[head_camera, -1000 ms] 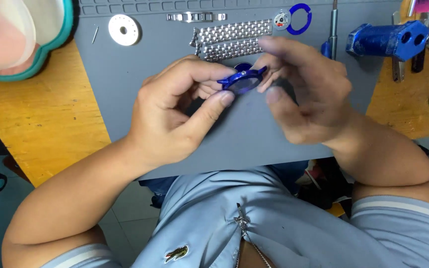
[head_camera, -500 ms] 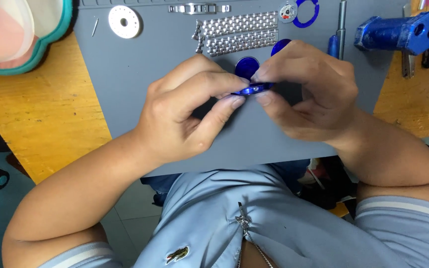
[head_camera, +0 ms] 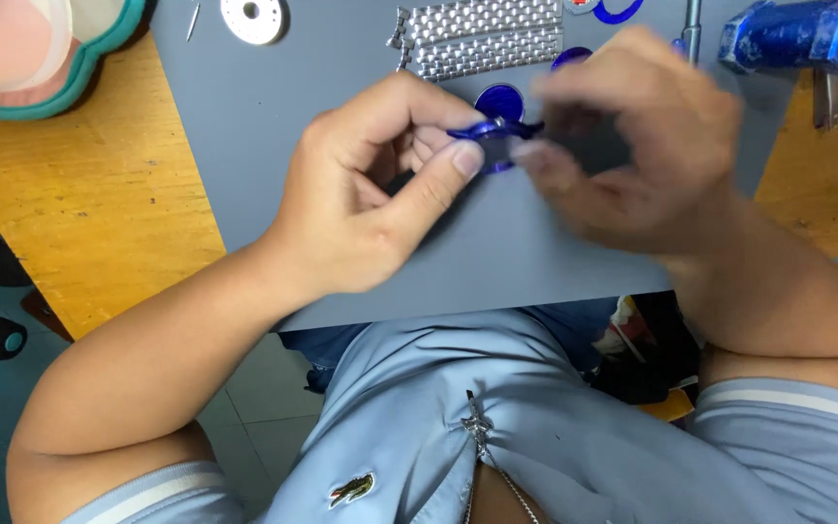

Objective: Marking the edge of a watch bezel with a marker and then polishing it with a cloth at a repair bench.

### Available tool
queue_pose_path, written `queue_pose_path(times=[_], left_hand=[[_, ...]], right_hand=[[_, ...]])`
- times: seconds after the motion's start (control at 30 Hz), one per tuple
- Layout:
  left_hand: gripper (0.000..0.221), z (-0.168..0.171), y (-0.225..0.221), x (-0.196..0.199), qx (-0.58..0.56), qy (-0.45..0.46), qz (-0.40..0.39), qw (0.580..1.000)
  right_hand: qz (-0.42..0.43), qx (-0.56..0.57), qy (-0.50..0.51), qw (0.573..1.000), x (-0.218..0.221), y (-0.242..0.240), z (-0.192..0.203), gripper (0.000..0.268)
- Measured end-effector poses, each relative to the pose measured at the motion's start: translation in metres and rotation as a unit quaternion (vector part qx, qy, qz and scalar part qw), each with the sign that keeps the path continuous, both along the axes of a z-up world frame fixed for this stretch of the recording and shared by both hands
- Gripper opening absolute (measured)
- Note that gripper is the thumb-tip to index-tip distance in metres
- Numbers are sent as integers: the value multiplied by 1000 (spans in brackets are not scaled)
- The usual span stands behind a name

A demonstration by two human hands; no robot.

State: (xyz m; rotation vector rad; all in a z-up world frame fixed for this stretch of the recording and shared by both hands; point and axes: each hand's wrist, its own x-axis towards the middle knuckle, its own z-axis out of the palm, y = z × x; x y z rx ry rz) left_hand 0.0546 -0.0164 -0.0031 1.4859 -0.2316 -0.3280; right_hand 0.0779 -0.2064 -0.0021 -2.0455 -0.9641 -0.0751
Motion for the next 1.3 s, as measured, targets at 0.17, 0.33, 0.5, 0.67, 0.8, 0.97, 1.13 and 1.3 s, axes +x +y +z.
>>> queue_pose_path(times=[0.17, 0.33, 0.5, 0.67, 0.8, 0.97, 1.13, 1.3], left_hand=[[10, -2, 3, 3, -17, 10, 30, 999], [9, -7, 5, 4, -87, 13, 36, 995], [13, -8, 8, 3, -203, 95, 0, 975], [13, -10, 9, 3, -302, 210, -32, 929], [13, -9, 9, 3, -284, 206, -40, 936], [13, -9, 8, 3, -274, 201, -39, 940], [14, -10, 8, 2, -282, 198, -46, 938], [15, -13, 5, 0, -228, 172, -50, 957]], right_hand=[[-105, -194, -17, 975, -38, -14, 52, 32], [337, -268, 470, 771, -108, 2, -6, 31], [209, -324, 546, 744, -119, 23, -66, 44], [40, -376, 643, 666, -143, 28, -107, 62], [82, -476, 573, 662, -140, 33, -95, 64], [31, -469, 554, 687, -134, 39, -121, 61], [38, -378, 605, 699, -147, 39, -136, 72], [103, -409, 449, 787, -157, 27, -146, 51]])
